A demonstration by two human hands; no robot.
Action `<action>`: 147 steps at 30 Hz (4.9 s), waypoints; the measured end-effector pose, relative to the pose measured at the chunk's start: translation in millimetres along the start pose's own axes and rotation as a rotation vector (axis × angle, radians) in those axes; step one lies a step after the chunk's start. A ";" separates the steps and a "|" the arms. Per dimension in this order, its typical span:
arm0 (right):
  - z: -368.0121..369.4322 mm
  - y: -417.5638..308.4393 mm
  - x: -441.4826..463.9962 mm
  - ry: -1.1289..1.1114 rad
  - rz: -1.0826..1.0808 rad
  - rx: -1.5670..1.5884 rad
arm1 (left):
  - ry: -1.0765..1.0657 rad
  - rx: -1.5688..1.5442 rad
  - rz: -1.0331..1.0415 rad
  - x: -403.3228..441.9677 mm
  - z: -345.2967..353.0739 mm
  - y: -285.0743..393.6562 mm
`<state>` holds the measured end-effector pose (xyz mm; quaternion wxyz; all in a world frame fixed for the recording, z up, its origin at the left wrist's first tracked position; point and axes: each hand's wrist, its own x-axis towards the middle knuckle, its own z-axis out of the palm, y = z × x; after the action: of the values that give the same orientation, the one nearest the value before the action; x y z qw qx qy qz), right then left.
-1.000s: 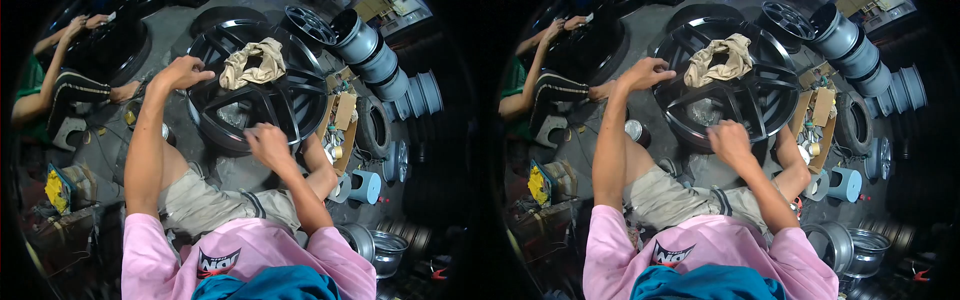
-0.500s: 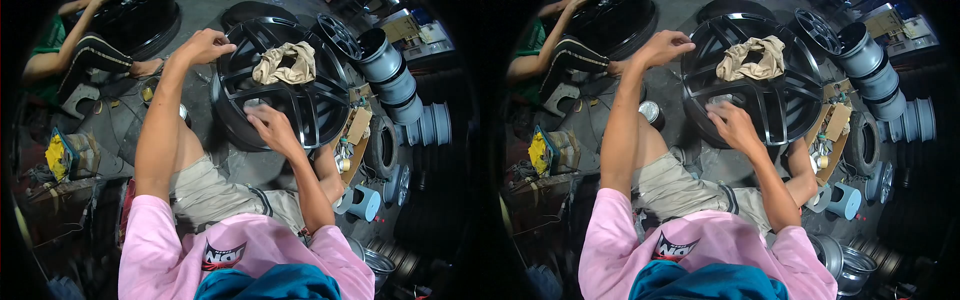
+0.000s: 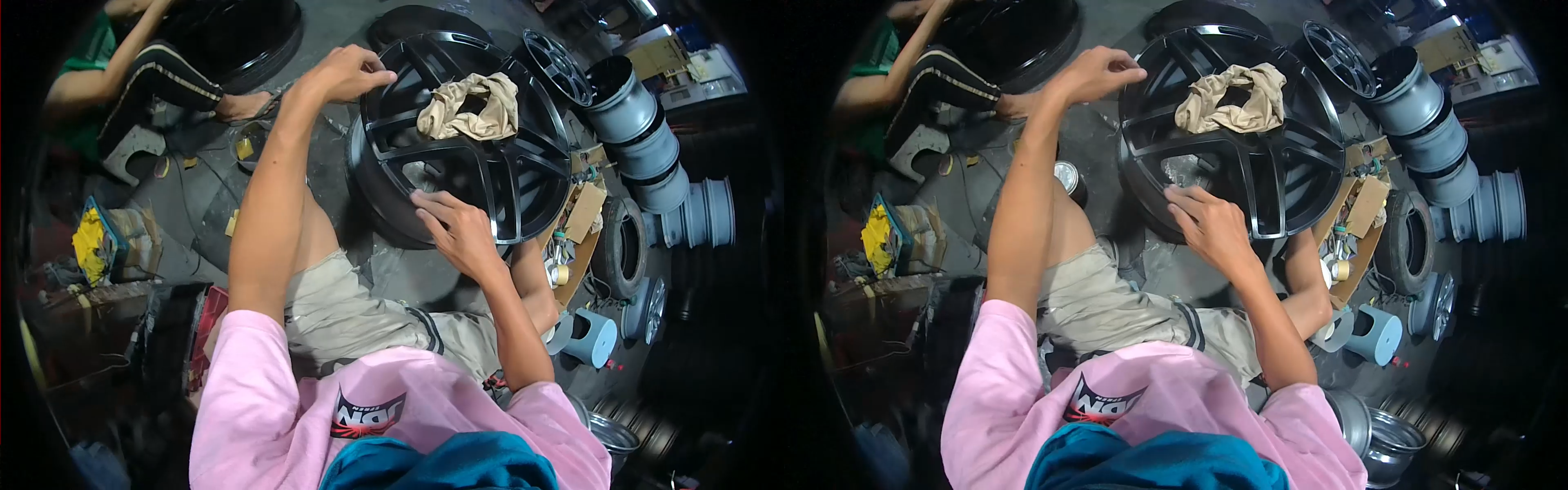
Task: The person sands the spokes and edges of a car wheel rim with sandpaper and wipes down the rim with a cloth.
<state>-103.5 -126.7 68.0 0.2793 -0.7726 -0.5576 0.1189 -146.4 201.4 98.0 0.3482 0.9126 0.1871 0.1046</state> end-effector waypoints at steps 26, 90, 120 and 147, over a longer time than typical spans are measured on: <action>-14.8 173.4 103.4 0.489 0.205 -0.326 | -0.049 0.042 -0.238 -14.0 -16.6 -40.2; 47.2 12.4 120.7 0.154 -0.352 -0.128 | -0.301 -0.108 -0.414 -3.3 5.4 -71.3; 39.3 7.6 151.0 0.012 -0.411 -0.255 | -0.245 -0.051 -0.382 7.4 13.8 -57.4; 42.5 15.4 129.9 0.187 -0.376 -0.296 | -0.231 -0.083 -0.312 11.2 16.8 -62.1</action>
<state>-66.9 3.2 41.2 0.2309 -0.6955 -0.6744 -0.0900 -147.5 238.7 44.4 0.4167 0.8633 0.2807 -0.0485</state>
